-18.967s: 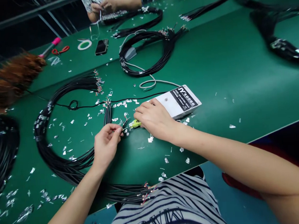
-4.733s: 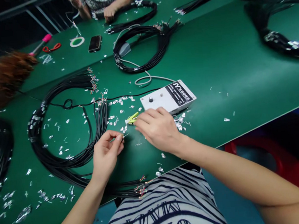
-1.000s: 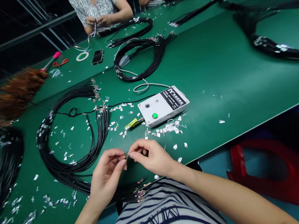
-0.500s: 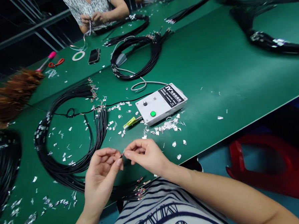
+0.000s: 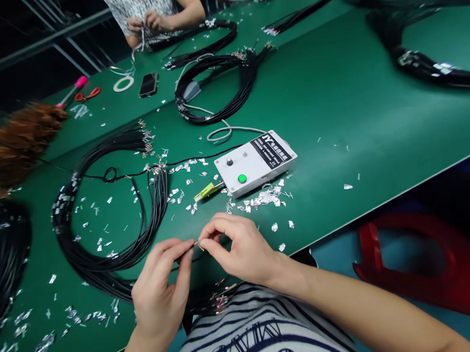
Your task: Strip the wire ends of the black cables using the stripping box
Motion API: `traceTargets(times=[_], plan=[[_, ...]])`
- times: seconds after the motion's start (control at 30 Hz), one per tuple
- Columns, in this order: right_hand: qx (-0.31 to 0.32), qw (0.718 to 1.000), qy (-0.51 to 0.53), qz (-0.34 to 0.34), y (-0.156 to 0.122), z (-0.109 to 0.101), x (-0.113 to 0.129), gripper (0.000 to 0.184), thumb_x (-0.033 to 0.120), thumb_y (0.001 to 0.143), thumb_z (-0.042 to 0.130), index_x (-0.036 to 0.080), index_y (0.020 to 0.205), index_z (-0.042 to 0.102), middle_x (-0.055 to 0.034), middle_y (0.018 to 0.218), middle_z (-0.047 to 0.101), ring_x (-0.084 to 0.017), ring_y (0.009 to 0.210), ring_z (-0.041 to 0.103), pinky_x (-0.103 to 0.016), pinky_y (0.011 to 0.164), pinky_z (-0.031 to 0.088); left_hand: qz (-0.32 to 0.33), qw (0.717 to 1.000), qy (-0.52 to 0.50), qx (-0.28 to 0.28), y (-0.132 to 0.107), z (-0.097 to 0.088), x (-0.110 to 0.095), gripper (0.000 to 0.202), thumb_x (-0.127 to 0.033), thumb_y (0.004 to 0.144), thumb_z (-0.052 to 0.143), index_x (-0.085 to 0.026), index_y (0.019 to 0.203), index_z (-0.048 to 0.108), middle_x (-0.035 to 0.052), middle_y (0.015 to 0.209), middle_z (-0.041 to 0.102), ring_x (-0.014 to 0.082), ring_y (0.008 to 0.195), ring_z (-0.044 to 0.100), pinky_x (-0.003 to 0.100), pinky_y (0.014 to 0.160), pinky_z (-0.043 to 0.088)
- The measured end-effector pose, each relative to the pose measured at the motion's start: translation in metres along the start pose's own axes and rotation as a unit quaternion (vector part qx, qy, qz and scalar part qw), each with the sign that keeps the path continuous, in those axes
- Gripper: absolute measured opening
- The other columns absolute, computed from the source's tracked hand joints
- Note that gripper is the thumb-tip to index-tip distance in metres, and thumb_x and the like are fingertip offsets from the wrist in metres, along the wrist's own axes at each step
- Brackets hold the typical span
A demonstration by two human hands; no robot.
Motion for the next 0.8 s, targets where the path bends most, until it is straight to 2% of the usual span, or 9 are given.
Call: traceTargets(times=[0.13,0.2,0.3,0.4,0.5,0.6,0.63,0.7,0.8], plan=[[0.075,0.995,0.026,0.067,0.006,-0.005,0.001,0.01,0.018,0.085,0.062,0.019,0.076,0.065,-0.0001,0.076,0.065,-0.012,0.068,0.059,-0.026,0.064,0.048,0.026,0.999,0.045,-0.009,0.001,-0.003,-0.006,0.028,0.002,0.085,0.057,-0.02,0.101,0.064,0.0053,0.093,0.062,0.0155,0.085,0.065,0.024,0.079,0.055],[0.1,0.992,0.013,0.074,0.009,-0.007,0.003,0.011,0.018,0.087,0.061,0.019,0.077,0.065,-0.0001,0.078,0.066,-0.013,0.071,0.06,-0.026,0.066,0.047,0.037,0.998,0.057,-0.01,0.0,-0.004,-0.006,0.028,0.001,0.085,0.057,-0.021,0.101,0.064,0.0057,0.093,0.063,0.0162,0.085,0.065,0.024,0.078,0.055],[0.121,0.989,-0.081,0.001,0.012,-0.012,0.01,0.013,0.017,0.092,0.056,0.019,0.082,0.064,-0.0007,0.081,0.066,-0.014,0.075,0.059,-0.028,0.071,0.045,0.046,0.997,0.062,-0.017,-0.001,-0.003,-0.006,0.029,0.001,0.085,0.057,-0.022,0.102,0.065,0.0059,0.093,0.064,0.0175,0.086,0.066,0.026,0.079,0.055],[0.132,0.966,-0.196,-0.102,0.012,-0.013,0.019,0.014,0.016,0.094,0.053,0.018,0.085,0.063,-0.0014,0.081,0.066,-0.014,0.075,0.058,-0.03,0.071,0.039,0.049,0.996,0.077,-0.013,-0.004,-0.001,-0.005,0.029,0.002,0.085,0.056,-0.02,0.103,0.064,0.0066,0.092,0.063,0.0175,0.084,0.064,0.026,0.079,0.053],[0.126,0.921,-0.319,-0.183,0.012,-0.009,0.031,0.02,0.016,0.094,0.05,0.017,0.079,0.063,-0.0025,0.075,0.063,-0.016,0.068,0.054,-0.033,0.065,0.033,0.053,0.994,0.098,0.01,-0.006,0.002,-0.005,0.028,0.0,0.087,0.053,-0.019,0.104,0.063,0.0074,0.092,0.063,0.0178,0.082,0.062,0.027,0.077,0.052],[0.123,0.856,-0.438,-0.245,0.011,0.0,0.039,0.027,0.014,0.093,0.046,0.017,0.071,0.061,-0.0034,0.068,0.059,-0.017,0.06,0.048,-0.035,0.062,0.028,0.042,0.995,0.092,0.018,-0.004,0.005,-0.005,0.024,-0.002,0.089,0.05,-0.019,0.098,0.063,0.0061,0.088,0.061,0.0173,0.078,0.06,0.026,0.073,0.051],[0.116,0.84,-0.462,-0.262,0.01,0.003,0.04,0.028,0.012,0.092,0.045,0.017,0.069,0.061,-0.0033,0.067,0.058,-0.017,0.059,0.047,-0.035,0.061,0.027,0.03,0.996,0.08,0.015,-0.002,0.005,-0.004,0.022,-0.002,0.089,0.051,-0.019,0.095,0.063,0.005,0.086,0.06,0.0165,0.076,0.06,0.026,0.072,0.05],[0.083,0.825,-0.477,-0.29,0.009,0.008,0.039,0.028,0.012,0.092,0.046,0.018,0.068,0.06,-0.0022,0.065,0.058,-0.016,0.056,0.045,-0.035,0.06,0.027,-0.006,0.999,0.039,0.001,0.002,0.004,-0.002,0.019,-0.003,0.089,0.052,-0.02,0.09,0.061,0.0025,0.081,0.057,0.0138,0.071,0.058,0.023,0.066,0.049],[0.01,0.837,-0.459,-0.299,0.006,0.01,0.028,0.029,0.014,0.094,0.047,0.019,0.069,0.061,0.0004,0.063,0.06,-0.014,0.055,0.048,-0.033,0.058,0.028,-0.104,0.993,-0.057,-0.017,0.005,0.004,0.005,0.013,-0.007,0.088,0.056,-0.019,0.088,0.061,0.0012,0.082,0.058,0.0114,0.068,0.058,0.021,0.06,0.049]])
Point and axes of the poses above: each hand's wrist, its own y-axis towards the middle knuckle, its own z-axis out of the palm, x = y × z, the point moved 3 cm from there along y, towards the middle knuckle
